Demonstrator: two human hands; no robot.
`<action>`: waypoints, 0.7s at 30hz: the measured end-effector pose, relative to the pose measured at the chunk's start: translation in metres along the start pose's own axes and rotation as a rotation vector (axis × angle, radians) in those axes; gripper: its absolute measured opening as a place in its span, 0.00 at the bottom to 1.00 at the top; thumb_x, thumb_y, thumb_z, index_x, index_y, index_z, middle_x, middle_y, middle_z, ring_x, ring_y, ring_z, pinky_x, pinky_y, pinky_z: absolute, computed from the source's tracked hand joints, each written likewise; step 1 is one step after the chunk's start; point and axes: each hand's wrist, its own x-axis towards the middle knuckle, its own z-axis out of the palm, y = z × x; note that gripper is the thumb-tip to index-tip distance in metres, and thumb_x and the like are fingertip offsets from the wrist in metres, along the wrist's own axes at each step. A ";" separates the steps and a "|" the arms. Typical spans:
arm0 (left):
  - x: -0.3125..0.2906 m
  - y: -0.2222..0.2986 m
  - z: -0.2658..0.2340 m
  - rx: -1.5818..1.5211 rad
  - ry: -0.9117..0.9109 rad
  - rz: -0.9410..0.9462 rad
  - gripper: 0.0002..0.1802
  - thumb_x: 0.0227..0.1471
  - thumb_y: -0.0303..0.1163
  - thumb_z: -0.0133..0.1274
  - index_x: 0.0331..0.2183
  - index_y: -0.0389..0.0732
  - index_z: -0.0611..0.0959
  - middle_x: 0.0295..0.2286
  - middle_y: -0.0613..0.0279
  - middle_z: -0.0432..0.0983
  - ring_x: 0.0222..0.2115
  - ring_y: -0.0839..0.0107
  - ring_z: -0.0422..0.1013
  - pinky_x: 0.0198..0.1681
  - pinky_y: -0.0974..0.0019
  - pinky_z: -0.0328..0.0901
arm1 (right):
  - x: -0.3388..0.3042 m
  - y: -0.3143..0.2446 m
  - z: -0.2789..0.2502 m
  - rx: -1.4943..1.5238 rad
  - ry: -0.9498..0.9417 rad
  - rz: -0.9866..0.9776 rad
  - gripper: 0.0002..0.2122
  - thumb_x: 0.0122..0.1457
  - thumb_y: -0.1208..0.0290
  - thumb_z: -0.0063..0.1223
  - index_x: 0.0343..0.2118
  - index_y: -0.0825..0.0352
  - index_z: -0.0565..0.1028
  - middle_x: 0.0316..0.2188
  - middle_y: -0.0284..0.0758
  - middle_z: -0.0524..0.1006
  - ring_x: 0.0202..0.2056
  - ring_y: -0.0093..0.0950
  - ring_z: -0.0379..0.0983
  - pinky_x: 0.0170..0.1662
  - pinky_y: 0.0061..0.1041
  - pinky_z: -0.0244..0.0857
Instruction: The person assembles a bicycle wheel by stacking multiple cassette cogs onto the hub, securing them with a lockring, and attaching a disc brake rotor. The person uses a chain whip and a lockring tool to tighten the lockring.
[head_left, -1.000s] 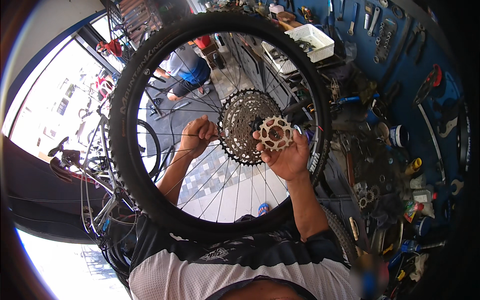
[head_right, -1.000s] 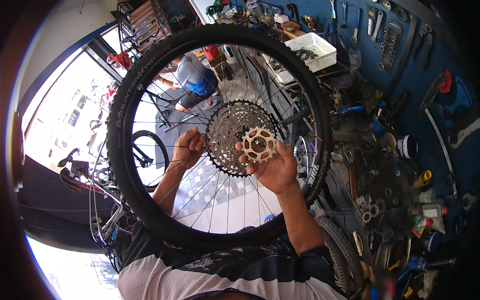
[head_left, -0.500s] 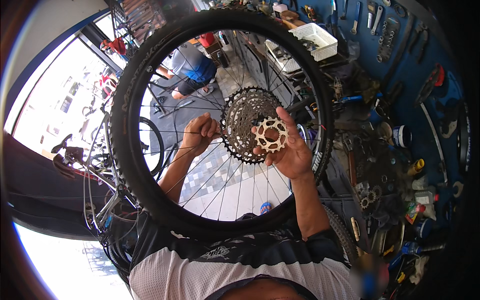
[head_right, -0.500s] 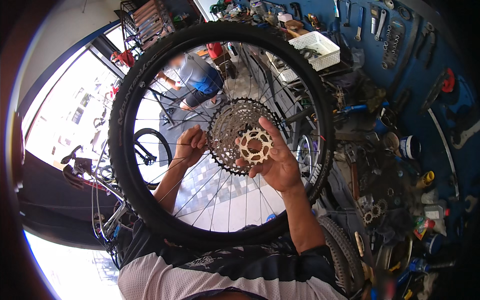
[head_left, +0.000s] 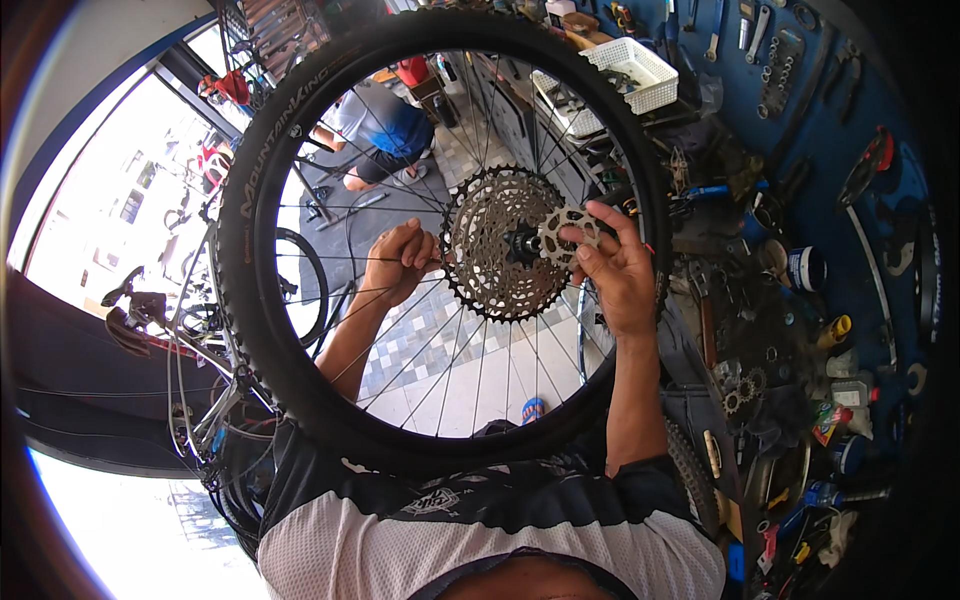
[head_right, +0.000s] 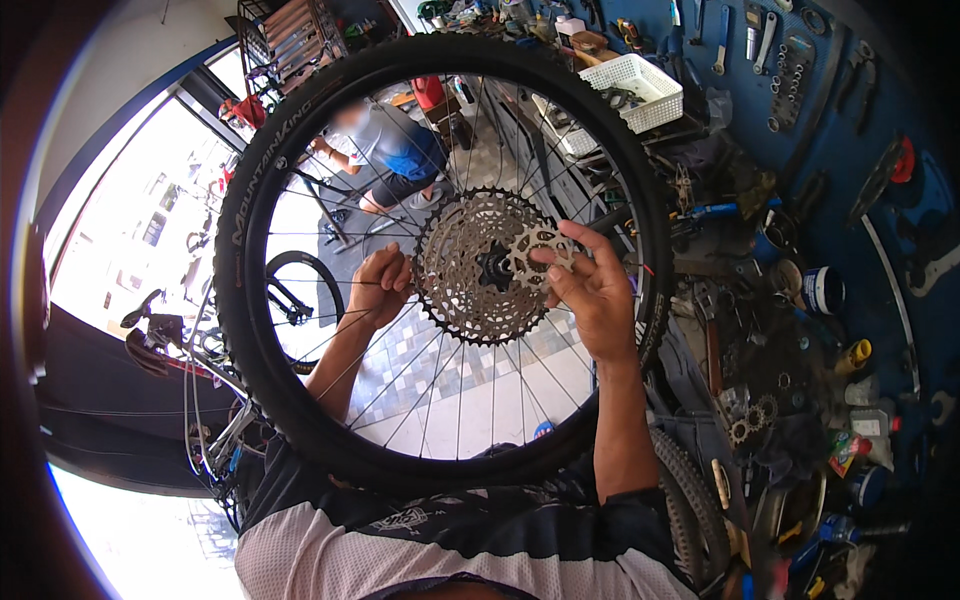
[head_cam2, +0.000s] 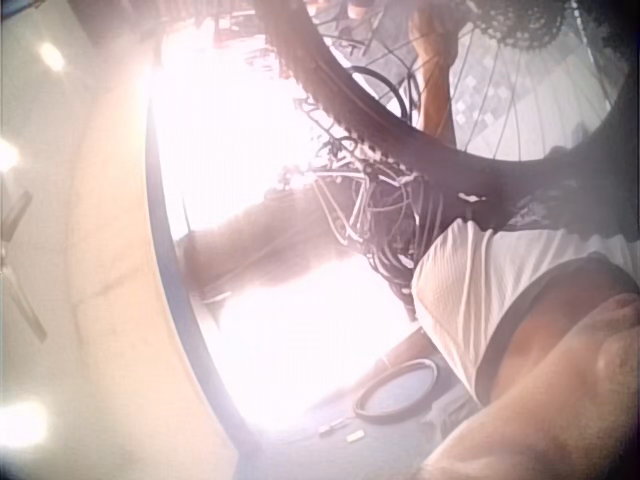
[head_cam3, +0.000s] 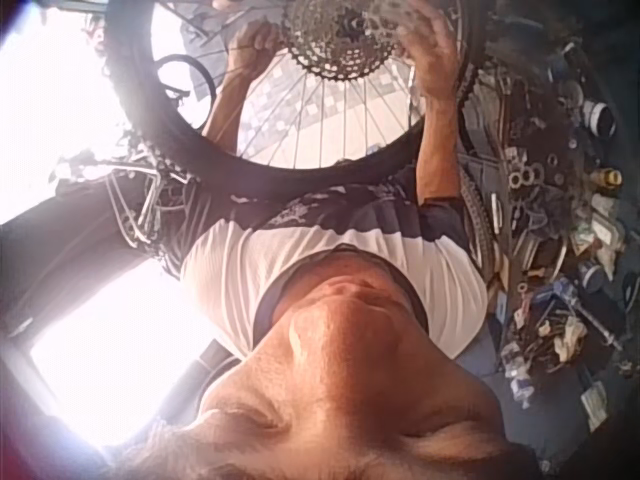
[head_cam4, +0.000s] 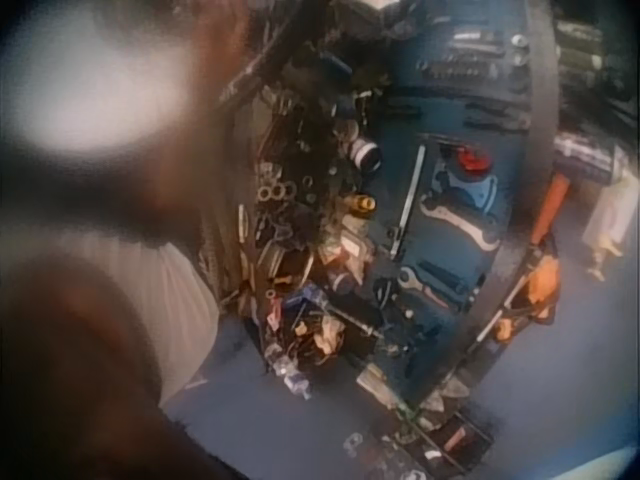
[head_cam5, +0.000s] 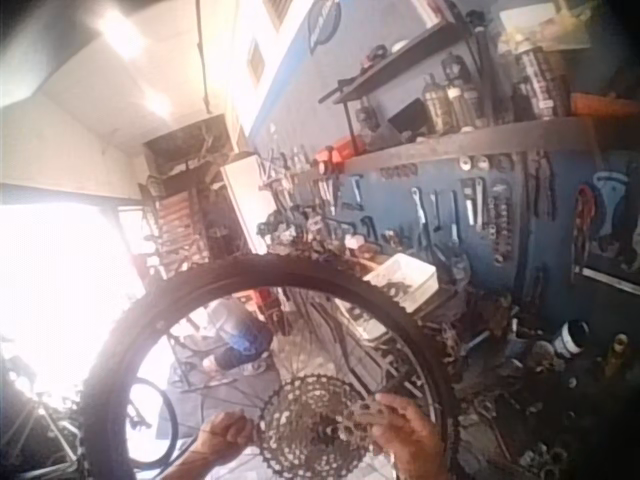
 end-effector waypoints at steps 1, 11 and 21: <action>0.001 0.000 -0.001 -0.002 0.003 -0.003 0.33 0.68 0.47 0.48 0.12 0.47 0.62 0.16 0.62 0.61 0.30 0.64 0.68 0.43 0.55 0.73 | 0.001 -0.001 0.002 0.019 -0.021 0.018 0.23 0.65 0.82 0.53 0.63 0.68 0.66 0.43 0.41 0.80 0.41 0.21 0.79 0.37 0.20 0.76; 0.001 -0.001 0.015 -0.030 0.071 0.021 0.32 0.69 0.45 0.45 0.12 0.50 0.62 0.14 0.70 0.56 0.20 0.74 0.55 0.33 0.67 0.60 | 0.008 0.009 0.022 -0.077 -0.102 0.084 0.24 0.60 0.86 0.59 0.59 0.66 0.71 0.40 0.31 0.68 0.37 0.20 0.77 0.39 0.21 0.80; 0.003 -0.001 -0.004 -0.007 -0.012 -0.012 0.33 0.67 0.47 0.48 0.12 0.47 0.63 0.16 0.63 0.60 0.28 0.66 0.67 0.44 0.54 0.73 | 0.011 0.008 0.024 -0.089 -0.096 0.001 0.21 0.61 0.86 0.59 0.58 0.68 0.72 0.40 0.30 0.66 0.37 0.20 0.77 0.39 0.20 0.80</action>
